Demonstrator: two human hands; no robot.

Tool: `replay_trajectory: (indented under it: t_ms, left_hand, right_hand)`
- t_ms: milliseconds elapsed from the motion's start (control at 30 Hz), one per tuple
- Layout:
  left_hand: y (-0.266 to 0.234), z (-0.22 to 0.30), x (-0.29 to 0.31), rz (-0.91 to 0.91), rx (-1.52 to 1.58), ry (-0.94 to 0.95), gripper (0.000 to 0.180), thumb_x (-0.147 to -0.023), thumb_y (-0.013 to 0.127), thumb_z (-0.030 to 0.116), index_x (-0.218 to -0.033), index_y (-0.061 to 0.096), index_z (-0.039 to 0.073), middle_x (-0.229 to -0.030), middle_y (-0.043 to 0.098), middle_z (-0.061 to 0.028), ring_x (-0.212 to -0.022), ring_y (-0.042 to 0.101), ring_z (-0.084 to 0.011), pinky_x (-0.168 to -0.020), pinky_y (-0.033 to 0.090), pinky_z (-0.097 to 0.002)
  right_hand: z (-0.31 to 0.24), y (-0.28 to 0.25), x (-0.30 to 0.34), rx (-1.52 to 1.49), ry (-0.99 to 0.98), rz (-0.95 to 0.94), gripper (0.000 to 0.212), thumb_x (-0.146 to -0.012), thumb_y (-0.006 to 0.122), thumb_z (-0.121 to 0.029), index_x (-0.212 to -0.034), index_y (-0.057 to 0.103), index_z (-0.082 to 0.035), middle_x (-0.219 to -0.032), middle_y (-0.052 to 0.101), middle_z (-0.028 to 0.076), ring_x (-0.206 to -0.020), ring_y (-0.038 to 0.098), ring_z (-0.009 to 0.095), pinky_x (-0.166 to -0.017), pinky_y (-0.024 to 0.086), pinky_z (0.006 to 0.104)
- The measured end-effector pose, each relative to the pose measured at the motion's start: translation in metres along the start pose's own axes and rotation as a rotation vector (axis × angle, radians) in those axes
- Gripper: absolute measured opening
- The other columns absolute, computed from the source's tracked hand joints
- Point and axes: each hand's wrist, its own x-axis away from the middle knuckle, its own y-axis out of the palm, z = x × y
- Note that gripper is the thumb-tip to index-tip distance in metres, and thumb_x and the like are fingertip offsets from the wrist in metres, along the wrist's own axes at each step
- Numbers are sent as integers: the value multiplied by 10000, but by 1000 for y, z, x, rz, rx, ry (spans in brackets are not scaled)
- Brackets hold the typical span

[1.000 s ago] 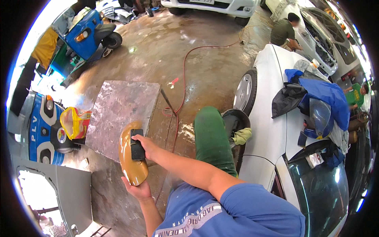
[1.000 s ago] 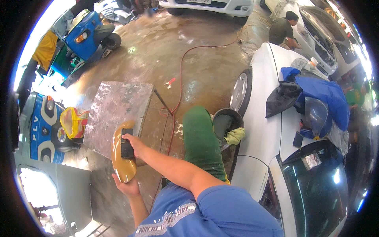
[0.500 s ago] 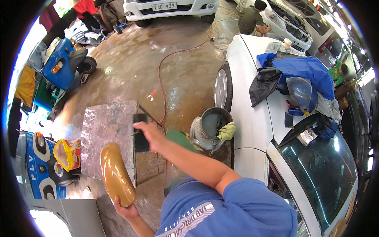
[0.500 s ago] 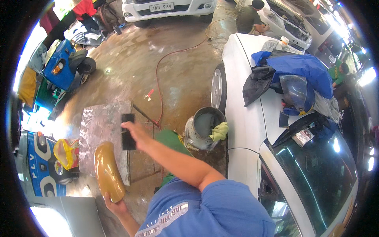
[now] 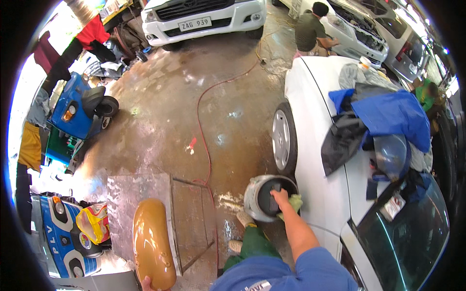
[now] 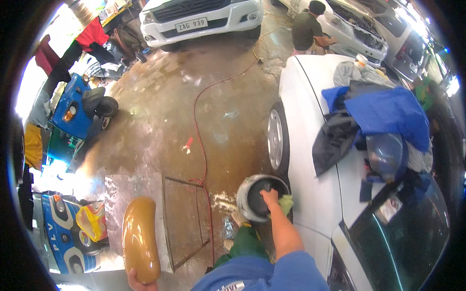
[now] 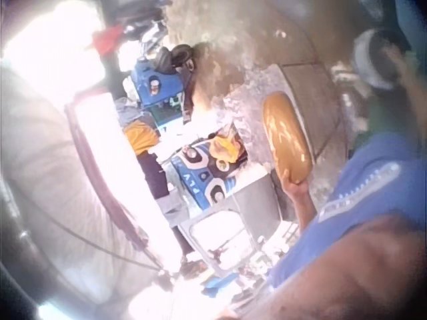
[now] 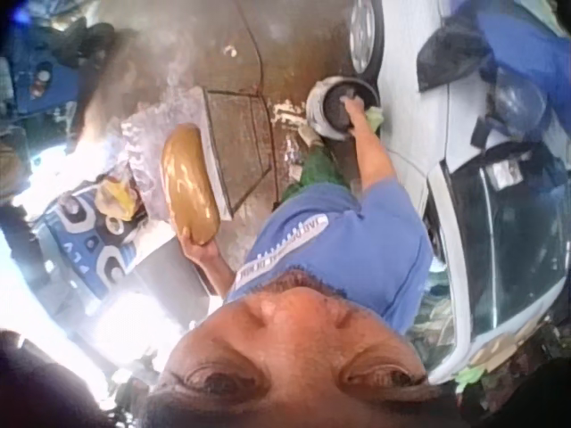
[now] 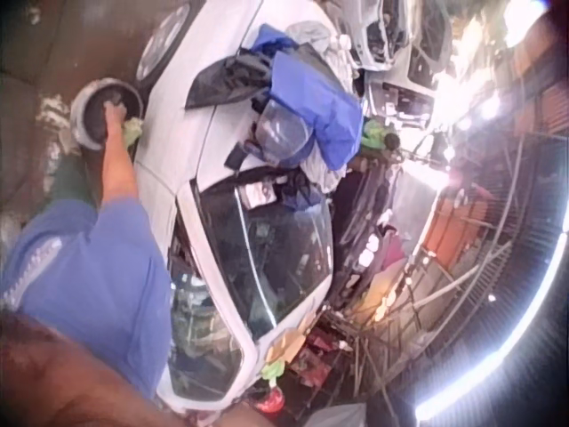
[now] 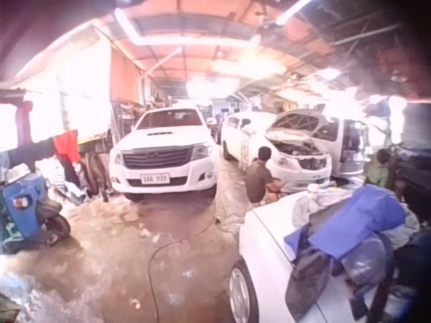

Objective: The person sits on the floor in a garage and sands a yellow car headlight lens using a sanding block. They hold the lens in one hand and rub the block over its surface, occasionally wiping it with a cloth.

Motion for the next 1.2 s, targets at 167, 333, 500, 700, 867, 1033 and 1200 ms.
replay_trajectory:
  t_ms: [167, 333, 500, 700, 867, 1033, 1200]
  left_hand:
    - [61, 8, 3, 95, -106, 5, 637, -882, 600, 191, -1485, 439, 61, -1424, 531, -163, -1295, 529, -354, -1070, 458, -504]
    - [94, 2, -7, 107, -135, -3, 664, -871, 597, 185, -1497, 418, 59, -1416, 535, -173, -1276, 544, -355, -1054, 474, -503]
    - [76, -4, -14, 102, -77, -31, 656, -881, 586, 174, -1503, 408, 65, -1398, 549, -173, -1239, 573, -347, -1033, 490, -496]
    - [63, 5, -9, 24, 32, -43, 651, -902, 576, 173, -1519, 393, 78, -1425, 536, -173, -1257, 566, -347, -1031, 495, -505]
    - [24, 3, -15, -209, 220, 86, 683, -912, 583, 196, -1547, 355, 89, -1473, 501, -165, -1304, 533, -346, -1044, 484, -514]
    - [-5, 11, 4, 114, 249, 64, 636, -926, 568, 220, -1514, 383, 65, -1445, 516, -168, -1284, 545, -356, -1051, 478, -512]
    - [-89, -6, 7, 57, 447, 172, 577, -903, 550, 194, -1436, 449, -3, -1372, 569, -178, -1234, 586, -340, -1042, 491, -482]
  right_hand:
    - [19, 29, -32, 346, 196, -20, 599, -757, 733, -290, -1232, 645, 65, -1232, 630, 332, -1221, 586, 418, -1049, 437, 448]
    - [93, 36, -81, 599, 104, -229, 655, -776, 738, -357, -1272, 630, 58, -1281, 602, 341, -1268, 566, 397, -1100, 418, 434]
    - [27, 46, -28, 718, 247, -203, 668, -800, 729, -392, -1297, 625, 42, -1478, 413, 364, -1410, 388, 463, -1149, 368, 444]
    - [-40, 12, 23, 539, 68, -163, 692, -737, 719, -323, -1292, 596, 71, -1422, 369, 374, -1247, 494, 499, -1104, 405, 463]
    - [-49, -27, 34, 447, -148, 15, 699, -730, 719, -282, -1273, 544, 122, -1342, 404, 322, -1201, 486, 494, -1071, 414, 457]
    - [-120, -25, 57, 408, -470, 127, 593, -745, 725, -286, -1162, 586, 113, -1253, 464, 289, -1154, 477, 479, -1025, 412, 479]
    - [-199, 82, 117, 209, -574, -191, 466, -768, 746, -273, -1064, 642, 70, -1127, 535, 230, -1065, 551, 387, -931, 451, 451]
